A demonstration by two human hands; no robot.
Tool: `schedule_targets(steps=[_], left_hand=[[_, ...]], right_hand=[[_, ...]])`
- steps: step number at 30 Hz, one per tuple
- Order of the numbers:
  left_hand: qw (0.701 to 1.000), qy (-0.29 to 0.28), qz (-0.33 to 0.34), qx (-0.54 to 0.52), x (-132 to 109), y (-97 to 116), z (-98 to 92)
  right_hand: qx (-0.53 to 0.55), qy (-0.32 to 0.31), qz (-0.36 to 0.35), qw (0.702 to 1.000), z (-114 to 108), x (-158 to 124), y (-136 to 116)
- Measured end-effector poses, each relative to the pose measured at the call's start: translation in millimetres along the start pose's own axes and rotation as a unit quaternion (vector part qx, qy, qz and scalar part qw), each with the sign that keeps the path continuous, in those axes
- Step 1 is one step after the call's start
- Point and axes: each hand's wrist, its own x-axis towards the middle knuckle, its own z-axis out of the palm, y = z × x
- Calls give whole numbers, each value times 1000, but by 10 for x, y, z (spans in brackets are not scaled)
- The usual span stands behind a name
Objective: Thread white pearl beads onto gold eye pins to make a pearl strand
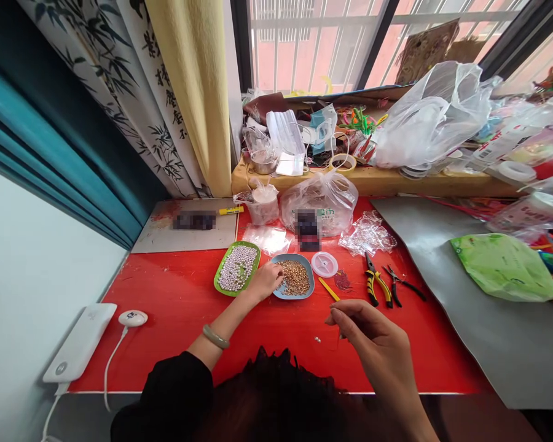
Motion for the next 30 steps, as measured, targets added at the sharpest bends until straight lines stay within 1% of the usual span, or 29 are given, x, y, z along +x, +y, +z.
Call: schedule_targets(steps=[5,11,13,16,18,20,23,30], left_hand=[[1000,1,-4,4,5,19,14],[999,0,-1,33,-9,45,-8],[999,-13,17,39,-18,66,-5],[996,-53,60,43,-17,105,32],[993,-76,75,51,-4,122,69],[992,-84,72,65,13,122,96],[992,-77,55,87,23,100,91],[992,-58,29,105,-17,77,-39]], right_hand=[[-9,6,-5,1000,9,-10,31],[-7,0,-4,1000,9,13,47],[-5,-2,-3,1000,9,17,54],[-5,-5,-2,1000,13,18,65],[-4,-6,-1,1000,14,19,71],[-4,-6,0,1000,14,22,76],[0,-5,0,1000,11,28,84],[0,-3,0,1000,10,25,94]])
